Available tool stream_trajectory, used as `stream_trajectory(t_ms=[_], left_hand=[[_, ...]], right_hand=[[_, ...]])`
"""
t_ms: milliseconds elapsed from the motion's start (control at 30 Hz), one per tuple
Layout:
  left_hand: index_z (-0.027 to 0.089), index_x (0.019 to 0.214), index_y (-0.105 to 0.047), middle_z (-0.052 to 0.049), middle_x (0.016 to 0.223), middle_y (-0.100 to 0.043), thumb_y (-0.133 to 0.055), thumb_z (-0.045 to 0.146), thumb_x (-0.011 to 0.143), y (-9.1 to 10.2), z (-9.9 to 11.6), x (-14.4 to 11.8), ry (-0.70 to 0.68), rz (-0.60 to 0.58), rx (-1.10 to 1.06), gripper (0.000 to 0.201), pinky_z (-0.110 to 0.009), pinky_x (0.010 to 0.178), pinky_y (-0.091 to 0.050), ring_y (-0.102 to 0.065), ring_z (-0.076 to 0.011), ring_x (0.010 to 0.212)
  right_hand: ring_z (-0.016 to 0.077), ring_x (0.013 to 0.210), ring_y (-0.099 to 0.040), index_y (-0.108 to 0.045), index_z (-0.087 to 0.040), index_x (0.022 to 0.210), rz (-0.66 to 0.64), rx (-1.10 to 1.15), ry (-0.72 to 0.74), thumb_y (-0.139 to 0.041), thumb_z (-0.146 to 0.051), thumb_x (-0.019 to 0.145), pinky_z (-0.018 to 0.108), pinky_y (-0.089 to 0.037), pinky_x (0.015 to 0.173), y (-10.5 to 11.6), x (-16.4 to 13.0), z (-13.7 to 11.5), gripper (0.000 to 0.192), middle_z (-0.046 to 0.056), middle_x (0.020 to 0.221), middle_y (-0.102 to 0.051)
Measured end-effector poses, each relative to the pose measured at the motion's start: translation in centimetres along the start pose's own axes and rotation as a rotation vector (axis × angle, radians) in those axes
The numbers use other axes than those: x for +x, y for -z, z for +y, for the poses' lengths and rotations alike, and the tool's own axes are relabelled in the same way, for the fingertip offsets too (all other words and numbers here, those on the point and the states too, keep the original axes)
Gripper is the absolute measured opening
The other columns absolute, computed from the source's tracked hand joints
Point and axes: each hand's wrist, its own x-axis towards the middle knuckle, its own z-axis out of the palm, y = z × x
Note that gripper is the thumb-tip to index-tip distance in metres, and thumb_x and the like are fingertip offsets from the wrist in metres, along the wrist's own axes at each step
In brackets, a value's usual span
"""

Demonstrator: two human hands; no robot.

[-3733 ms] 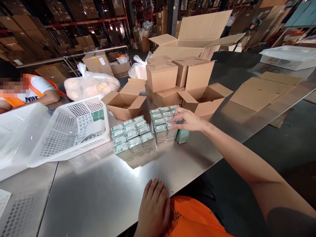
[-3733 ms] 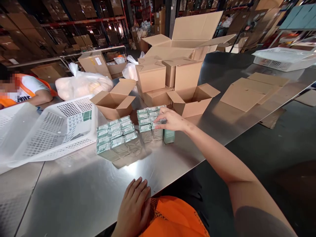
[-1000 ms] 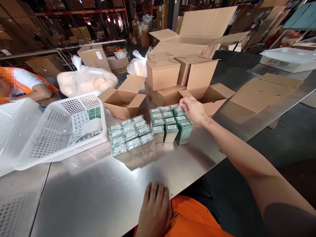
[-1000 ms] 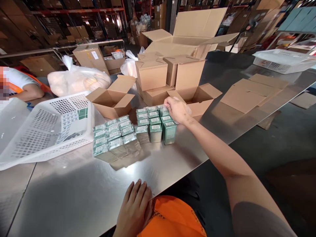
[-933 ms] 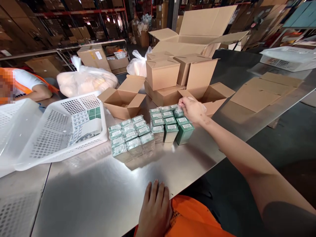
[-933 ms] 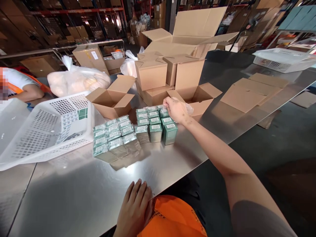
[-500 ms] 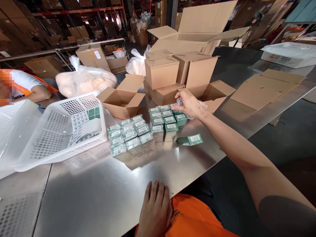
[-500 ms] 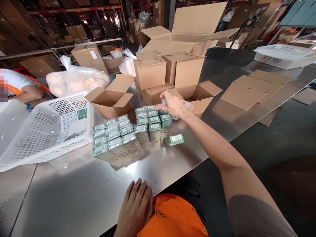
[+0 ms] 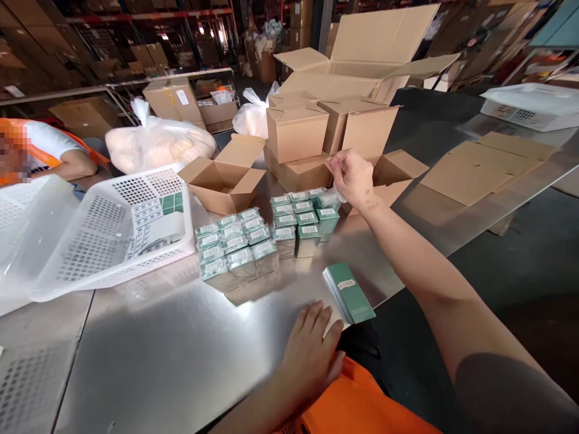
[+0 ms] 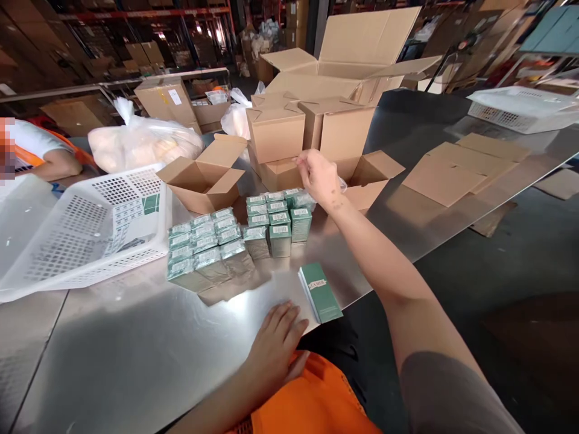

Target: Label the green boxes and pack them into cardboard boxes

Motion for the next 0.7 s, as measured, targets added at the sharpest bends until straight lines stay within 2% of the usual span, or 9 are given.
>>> stream_trajectory(t_ms=[67, 167, 267, 333, 433, 533, 600, 667, 700], left_hand=[[0.02, 0.129, -0.058, -0.01, 0.135, -0.063, -0.057, 0.039, 0.091, -0.5, -0.1, 1.3, -0.066, -0.051, -0.058, 0.043, -0.047, 0.111, -0.042, -0.052, -0.0302, 0.131], [0.018, 0.129, -0.058, -0.012, 0.134, -0.064, -0.058, 0.039, 0.088, -0.8, -0.5, 2.2, -0.065, -0.113, -0.147, 0.046, -0.048, 0.11, -0.043, -0.053, -0.0311, 0.13], [0.016, 0.126, -0.06, -0.014, 0.129, -0.065, -0.06, 0.037, 0.086, -1.0, -0.7, 2.2, 0.002, -0.131, -0.178, 0.046, -0.049, 0.107, -0.046, -0.055, -0.0334, 0.126], [0.016, 0.124, -0.061, -0.015, 0.126, -0.066, -0.061, 0.035, 0.085, -1.2, -0.7, 2.2, 0.011, -0.133, -0.176, 0.044, -0.05, 0.106, -0.047, -0.056, -0.0342, 0.125], [0.015, 0.119, -0.063, -0.016, 0.122, -0.067, -0.063, 0.033, 0.083, -1.3, -0.6, 2.4, 0.002, -0.127, -0.162, 0.04, -0.051, 0.104, -0.048, -0.058, -0.0354, 0.121], [0.015, 0.115, -0.062, -0.016, 0.117, -0.068, -0.065, 0.028, 0.08, -1.1, -0.9, 2.4, -0.023, -0.034, -0.2, 0.037, -0.051, 0.098, -0.052, -0.061, -0.0346, 0.116], [0.016, 0.116, -0.059, -0.015, 0.114, -0.068, -0.063, 0.021, 0.08, -0.4, -1.2, 2.2, -0.042, 0.113, -0.259, 0.036, -0.048, 0.096, -0.054, -0.061, -0.0313, 0.114], [0.019, 0.12, -0.055, -0.013, 0.117, -0.066, -0.063, 0.017, 0.08, 0.7, -1.1, 2.0, -0.017, 0.332, -0.298, 0.041, -0.047, 0.098, -0.053, -0.06, -0.0293, 0.118], [0.02, 0.123, -0.053, -0.014, 0.121, -0.064, -0.066, 0.019, 0.079, 1.3, -0.8, 2.0, 0.015, 0.456, -0.305, 0.046, -0.05, 0.1, -0.051, -0.058, -0.0303, 0.122]], right_hand=[[0.0281, 0.097, -0.064, -0.063, -0.02, 0.118, -0.06, -0.032, 0.017, -0.047, -0.057, 0.095, 0.041, -0.052, 0.08, 0.7, 0.7, 0.2, 0.046, 0.012, 0.113, -0.066], [0.0288, 0.101, -0.063, -0.071, -0.024, 0.119, -0.368, -0.047, 0.082, -0.074, -0.059, 0.077, 0.039, -0.051, 0.08, 0.9, 0.9, 1.0, 0.054, 0.01, 0.123, -0.062], [0.0232, 0.097, -0.066, -0.079, -0.025, 0.1, -0.577, 0.02, 0.109, -0.073, -0.043, 0.083, 0.032, -0.049, 0.079, -0.2, -0.1, 1.6, 0.025, 0.005, 0.112, -0.069], [0.02, 0.091, -0.066, -0.079, -0.023, 0.092, -0.567, 0.043, 0.099, -0.067, -0.033, 0.089, 0.03, -0.047, 0.075, -1.2, -0.9, 1.5, 0.016, 0.004, 0.104, -0.071], [0.02, 0.092, -0.066, -0.077, -0.02, 0.089, -0.502, 0.039, 0.079, -0.062, -0.027, 0.093, 0.029, -0.045, 0.072, -2.0, -1.4, 1.0, 0.018, 0.006, 0.105, -0.071], [0.0231, 0.1, -0.064, -0.074, -0.016, 0.091, -0.412, 0.026, 0.042, -0.053, -0.026, 0.098, 0.03, -0.045, 0.076, -0.8, -1.1, 0.6, 0.024, 0.011, 0.106, -0.07], [0.0271, 0.104, -0.063, -0.071, -0.015, 0.097, -0.261, 0.015, -0.017, -0.049, -0.027, 0.1, 0.035, -0.047, 0.08, 1.4, -1.3, -0.1, 0.025, 0.014, 0.107, -0.069], [0.0294, 0.103, -0.064, -0.068, -0.016, 0.103, -0.109, 0.041, -0.052, -0.049, -0.028, 0.099, 0.039, -0.048, 0.083, 4.3, -2.6, -1.9, 0.023, 0.014, 0.105, -0.07], [0.0282, 0.1, -0.065, -0.067, -0.018, 0.105, -0.094, 0.071, -0.034, -0.05, -0.03, 0.099, 0.038, -0.049, 0.081, 5.8, -3.8, -3.3, 0.021, 0.012, 0.105, -0.07]])
